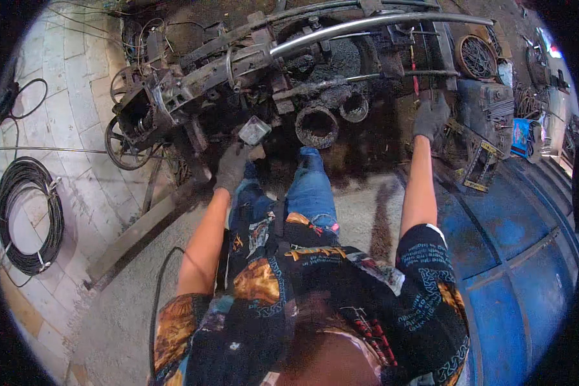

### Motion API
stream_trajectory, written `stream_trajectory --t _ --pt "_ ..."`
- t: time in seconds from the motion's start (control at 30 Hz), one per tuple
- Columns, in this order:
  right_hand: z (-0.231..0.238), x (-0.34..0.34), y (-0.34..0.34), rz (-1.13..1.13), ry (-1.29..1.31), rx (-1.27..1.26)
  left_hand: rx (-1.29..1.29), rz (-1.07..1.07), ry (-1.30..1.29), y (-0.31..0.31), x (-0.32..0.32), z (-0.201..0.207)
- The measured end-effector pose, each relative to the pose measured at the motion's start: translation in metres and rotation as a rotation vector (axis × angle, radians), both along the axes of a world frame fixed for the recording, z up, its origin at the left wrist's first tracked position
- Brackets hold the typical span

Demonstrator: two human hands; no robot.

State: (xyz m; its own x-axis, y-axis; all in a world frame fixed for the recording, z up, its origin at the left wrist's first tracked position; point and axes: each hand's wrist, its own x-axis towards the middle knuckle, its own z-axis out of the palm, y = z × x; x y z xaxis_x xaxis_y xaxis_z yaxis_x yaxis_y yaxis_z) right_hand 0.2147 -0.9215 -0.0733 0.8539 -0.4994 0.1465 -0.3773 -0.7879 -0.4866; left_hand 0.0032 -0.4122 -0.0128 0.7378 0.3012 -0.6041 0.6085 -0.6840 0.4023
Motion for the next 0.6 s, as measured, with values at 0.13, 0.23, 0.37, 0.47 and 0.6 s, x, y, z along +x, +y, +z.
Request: stream_trajectory --t 0.13,0.23,0.37,0.47,0.6 --pt "0.001 -0.058 -0.022 0.007 0.009 0.143 -0.136 -0.079 0.286 -0.043 -0.02 -0.076" --pt "0.026 -0.074 -0.021 0.089 0.182 0.3 -0.079 -0.271 0.17 -0.039 -0.052 -0.159" --pt "0.064 -0.077 -0.03 0.175 0.215 0.305 -0.117 -0.195 -0.14 -0.068 -0.038 -0.187" --pt "0.111 -0.041 0.017 0.418 0.034 0.104 0.247 -0.419 -0.197 -0.056 -0.056 -0.196" --pt "0.191 0.025 0.132 0.852 -0.327 -0.093 0.082 -0.194 -0.303 -0.028 -0.073 -0.183"
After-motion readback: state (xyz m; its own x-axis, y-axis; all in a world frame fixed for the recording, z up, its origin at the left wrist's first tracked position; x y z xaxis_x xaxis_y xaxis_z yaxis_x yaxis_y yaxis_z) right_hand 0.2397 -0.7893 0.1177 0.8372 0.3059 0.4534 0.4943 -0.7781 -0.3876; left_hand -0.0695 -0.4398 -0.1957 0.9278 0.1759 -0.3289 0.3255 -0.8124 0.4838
